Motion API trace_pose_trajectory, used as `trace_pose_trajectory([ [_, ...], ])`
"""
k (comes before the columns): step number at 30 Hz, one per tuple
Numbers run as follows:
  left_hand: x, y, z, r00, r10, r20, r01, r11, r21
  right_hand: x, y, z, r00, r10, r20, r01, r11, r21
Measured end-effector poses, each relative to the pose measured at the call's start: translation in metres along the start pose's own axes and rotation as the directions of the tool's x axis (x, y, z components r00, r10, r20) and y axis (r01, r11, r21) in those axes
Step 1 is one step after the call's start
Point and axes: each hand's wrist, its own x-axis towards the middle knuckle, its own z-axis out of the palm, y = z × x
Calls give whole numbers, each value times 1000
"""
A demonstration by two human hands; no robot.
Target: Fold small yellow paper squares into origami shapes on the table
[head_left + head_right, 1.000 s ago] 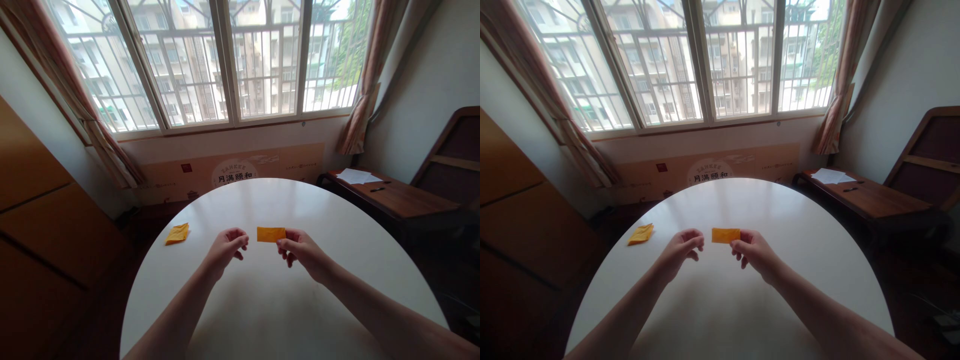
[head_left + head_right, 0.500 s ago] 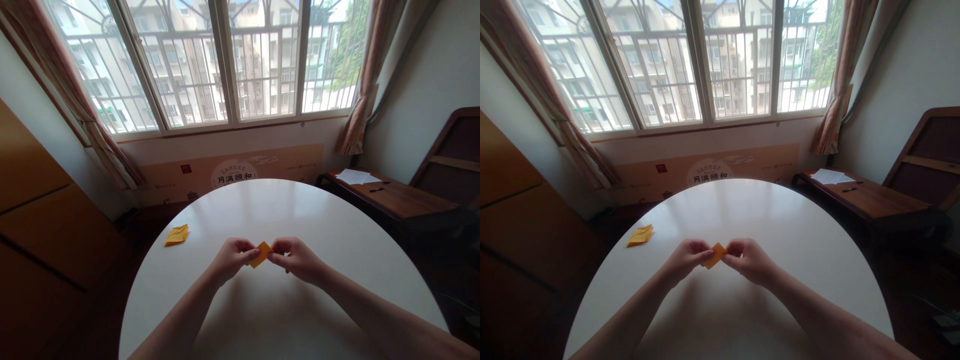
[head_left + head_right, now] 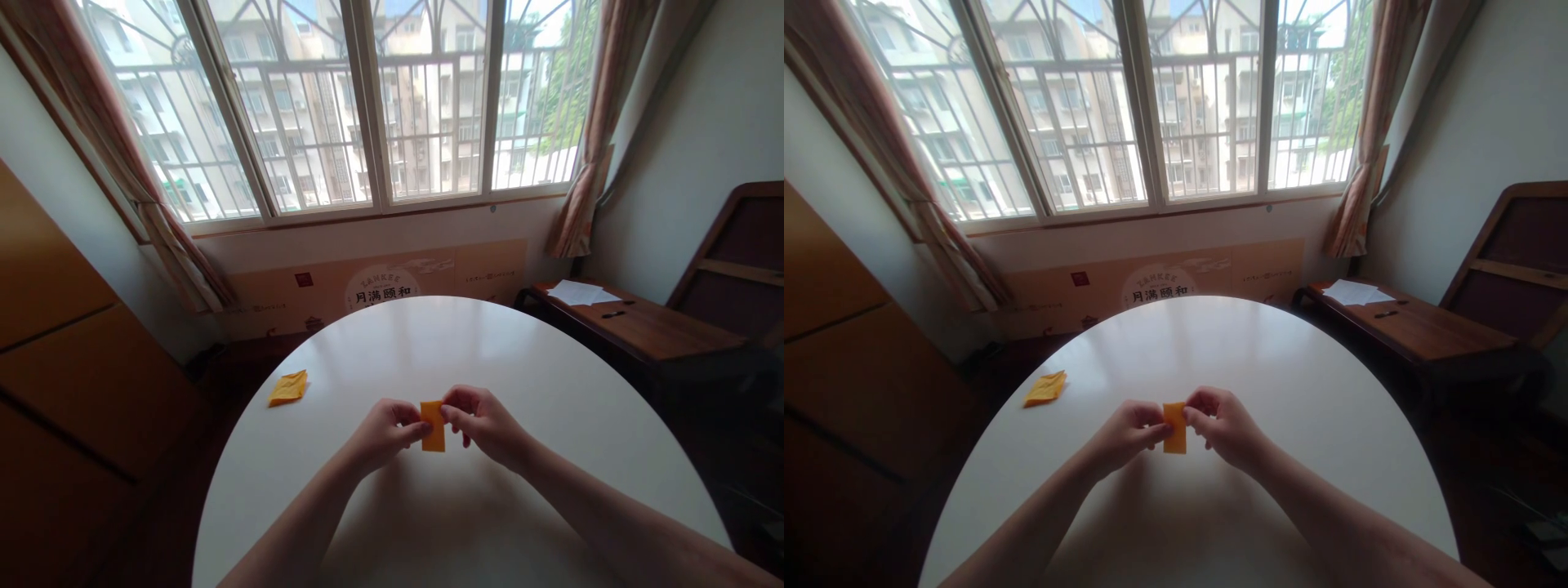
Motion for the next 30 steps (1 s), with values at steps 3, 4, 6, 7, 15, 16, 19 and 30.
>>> trace_pose_trajectory([
  [3, 0, 0, 0, 1000, 22, 2, -22, 1000, -1, 0, 0, 0, 1000, 13, 22, -11, 998, -54],
  [4, 0, 0, 0, 1000, 29, -6, -29, 1000, 9, 0, 0, 1, 999, 14, 32, -11, 997, -81],
  [6, 0, 2, -1, 999, 38, -23, -37, 999, 30, -1, 0, 1, 999, 11, 47, -5, 990, -141],
  [7, 0, 3, -1, 999, 35, -32, -34, 999, 33, -1, 0, 1, 999, 7, 51, 2, 986, -167],
  [15, 4, 3, -1, 985, -31, -171, 15, 995, -94, 0, -1, 2, 997, 21, 76, -4, 976, -218],
  [16, 4, 3, -1, 981, -42, -192, 20, 993, -114, 0, -1, 2, 997, 30, 74, -13, 974, -224],
  [19, 5, 4, -2, 968, -64, -242, 26, 987, -158, 2, -1, -1, 998, 39, 49, -27, 974, -225],
  [30, 1, 2, -6, 985, -170, 35, 173, 982, -77, 7, 3, -10, 997, 60, -51, -66, 991, -120],
])
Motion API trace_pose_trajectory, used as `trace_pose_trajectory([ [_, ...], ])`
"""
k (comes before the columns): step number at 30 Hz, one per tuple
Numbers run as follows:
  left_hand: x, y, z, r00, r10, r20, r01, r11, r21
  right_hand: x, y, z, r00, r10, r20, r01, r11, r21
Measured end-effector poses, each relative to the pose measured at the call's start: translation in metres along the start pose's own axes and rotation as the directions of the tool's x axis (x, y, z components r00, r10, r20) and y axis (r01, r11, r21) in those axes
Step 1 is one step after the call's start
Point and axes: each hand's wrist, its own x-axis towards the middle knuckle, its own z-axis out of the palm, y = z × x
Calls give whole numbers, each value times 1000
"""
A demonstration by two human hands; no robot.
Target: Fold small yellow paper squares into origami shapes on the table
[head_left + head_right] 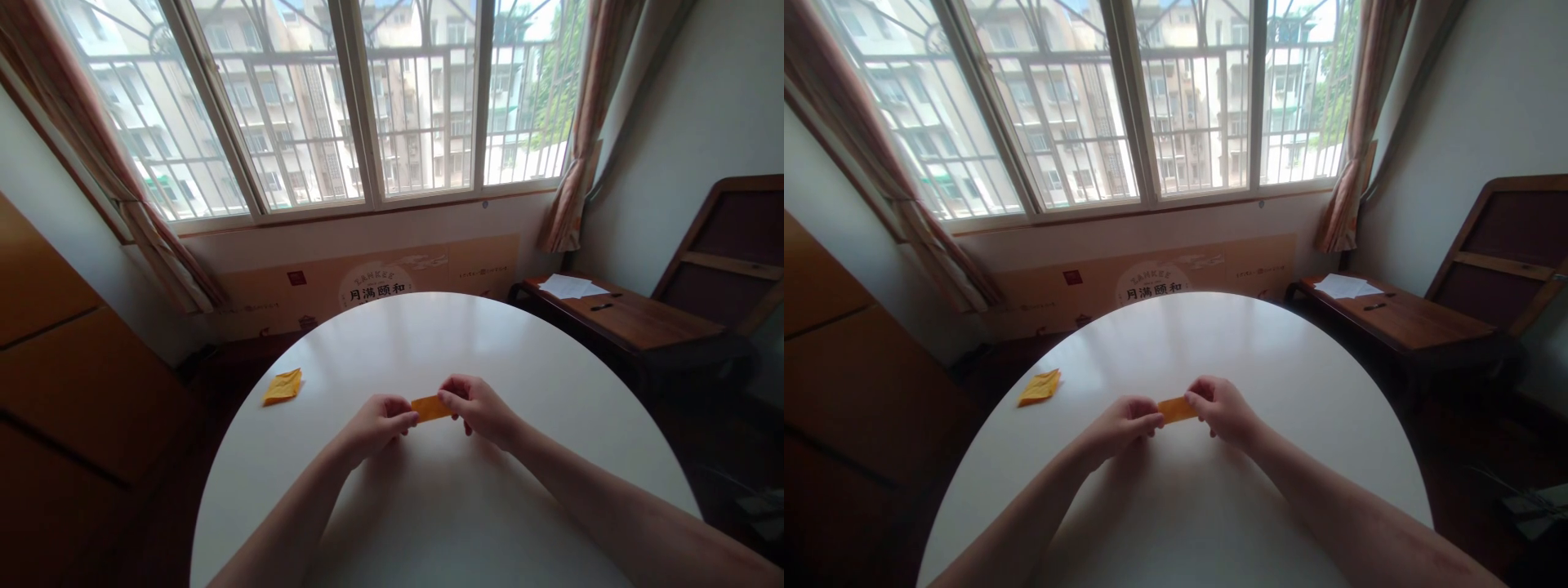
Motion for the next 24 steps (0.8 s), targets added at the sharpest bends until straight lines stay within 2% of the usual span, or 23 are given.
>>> trace_pose_trajectory([
  [8, 2, -2, 3, 997, 72, -16, -72, 997, 36, -3, -1, 5, 996, -11, 89, 17, 998, -63],
  [14, 2, -3, 9, 997, 67, -48, -64, 996, 62, -4, -3, 5, 995, -70, 66, 77, 990, -117],
  [19, 3, -3, 3, 996, 45, -73, -42, 999, 33, -3, -1, 2, 998, -49, 30, 52, 988, -144],
  [24, 2, 1, 0, 994, 43, -102, -43, 999, 2, -3, 0, 0, 999, 0, 36, 4, 995, -100],
])
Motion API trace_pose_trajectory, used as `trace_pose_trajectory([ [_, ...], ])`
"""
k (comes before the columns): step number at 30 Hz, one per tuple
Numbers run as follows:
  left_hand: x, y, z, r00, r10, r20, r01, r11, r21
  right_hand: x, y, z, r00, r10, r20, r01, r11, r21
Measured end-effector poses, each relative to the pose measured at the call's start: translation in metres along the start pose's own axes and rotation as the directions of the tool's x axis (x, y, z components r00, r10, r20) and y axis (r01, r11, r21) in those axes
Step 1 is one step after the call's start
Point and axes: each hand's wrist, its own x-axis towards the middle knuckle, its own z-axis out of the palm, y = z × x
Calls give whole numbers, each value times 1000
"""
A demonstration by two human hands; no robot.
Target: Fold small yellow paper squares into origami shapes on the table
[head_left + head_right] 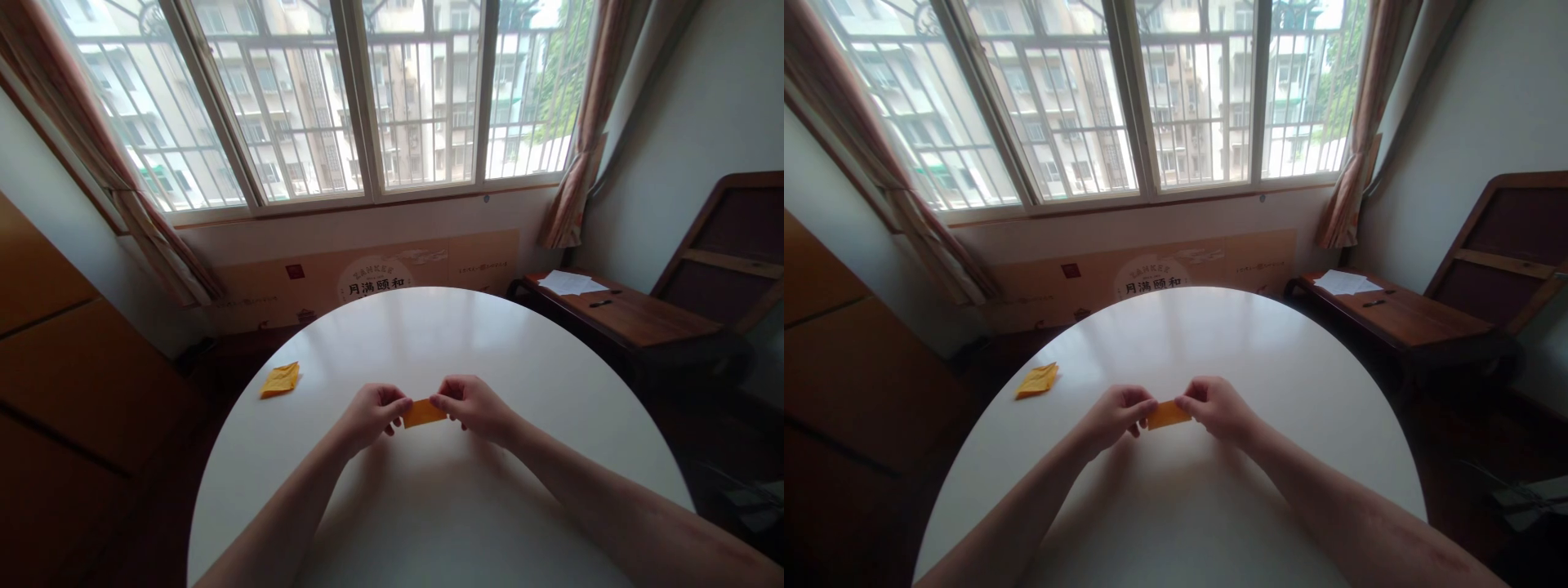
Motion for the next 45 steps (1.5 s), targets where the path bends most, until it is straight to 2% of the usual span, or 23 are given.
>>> trace_pose_trajectory([
  [5, 0, 0, -2, 999, -37, 26, 38, 997, -67, 2, 3, -1, 996, 80, 47, -82, 995, 61],
  [9, 1, -1, -3, 997, -57, 52, 63, 990, -124, 3, 1, -5, 994, 91, 66, -98, 990, 104],
  [14, 1, -2, -5, 997, -63, 34, 68, 982, -175, 3, -6, -9, 996, 85, 6, -85, 987, 134],
  [17, -1, -1, -8, 995, -65, 71, 78, 976, -205, 4, -5, -8, 997, 76, -33, -70, 985, 159],
  [22, -5, 1, -11, 977, -109, 184, 151, 961, -233, 3, 3, -4, 994, -106, 24, 101, 981, 166],
  [26, -6, 0, -12, 952, -175, 251, 233, 947, -223, -2, 5, 0, 954, -292, 64, 290, 956, 38],
  [29, -6, -2, -9, 950, -165, 265, 227, 948, -223, -5, 3, 1, 922, -375, 96, 380, 924, -44],
  [32, -5, -3, -6, 967, -138, 214, 186, 957, -221, -7, 2, 3, 899, -420, 122, 431, 898, -87],
  [38, 4, -13, -6, 998, -56, -9, 54, 986, -155, -10, 0, 6, 853, -482, 200, 518, 829, -211],
  [41, 11, -20, -9, 989, 9, -145, -18, 998, -62, -11, -2, 5, 859, -452, 239, 509, 803, -311],
  [45, 15, -27, -14, 974, 75, -215, -70, 997, 29, -11, -4, 1, 856, -396, 333, 505, 781, -369],
])
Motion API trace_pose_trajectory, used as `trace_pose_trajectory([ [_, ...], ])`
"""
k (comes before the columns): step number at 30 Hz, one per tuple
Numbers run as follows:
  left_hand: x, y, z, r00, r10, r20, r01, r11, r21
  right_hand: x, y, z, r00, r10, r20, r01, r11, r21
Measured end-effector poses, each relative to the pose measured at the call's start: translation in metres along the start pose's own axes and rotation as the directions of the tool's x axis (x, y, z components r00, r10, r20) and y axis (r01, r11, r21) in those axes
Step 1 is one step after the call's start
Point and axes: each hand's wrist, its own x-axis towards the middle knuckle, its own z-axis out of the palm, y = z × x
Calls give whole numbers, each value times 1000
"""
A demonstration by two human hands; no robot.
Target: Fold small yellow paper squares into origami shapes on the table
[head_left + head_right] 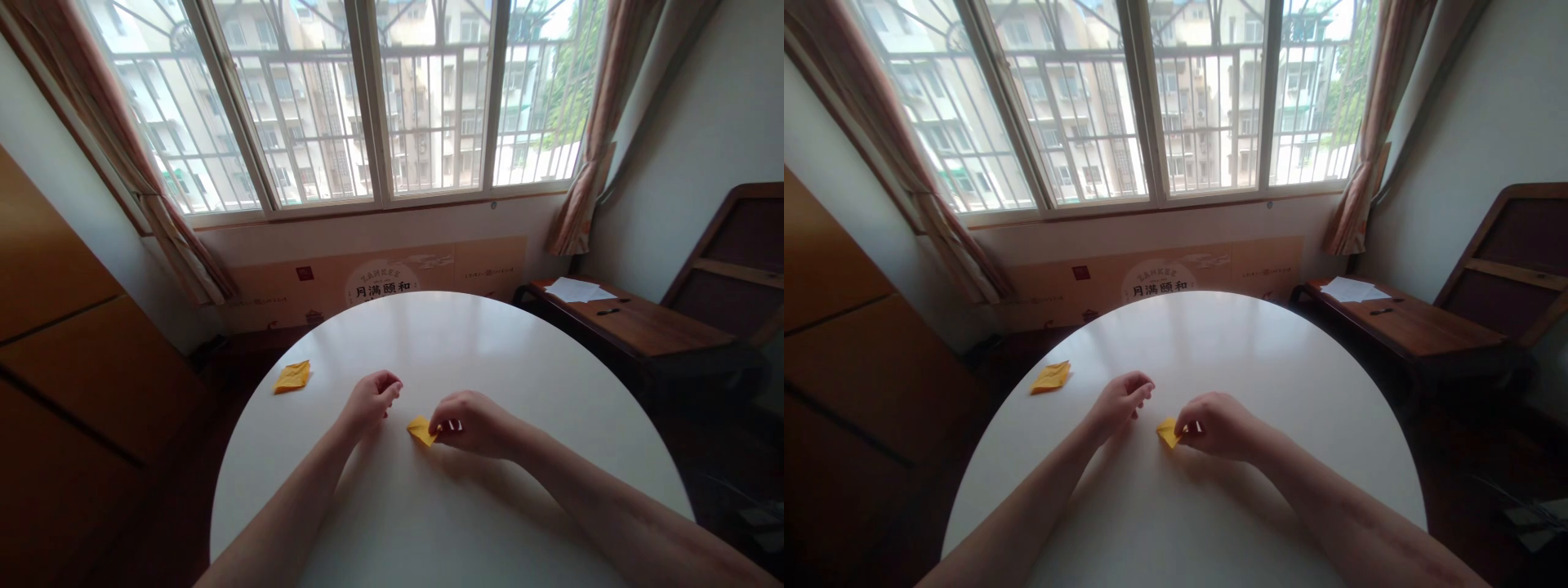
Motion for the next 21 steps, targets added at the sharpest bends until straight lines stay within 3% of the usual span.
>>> trace_pose_trajectory([
  [7, 2, 2, -2, 997, 26, -68, -22, 998, 55, 3, 10, -4, 991, -2, 134, 1, 1000, 8],
  [21, 11, 3, -6, 996, -12, -89, 15, 999, 34, 8, 17, -5, 974, 69, 217, -72, 997, 6],
])
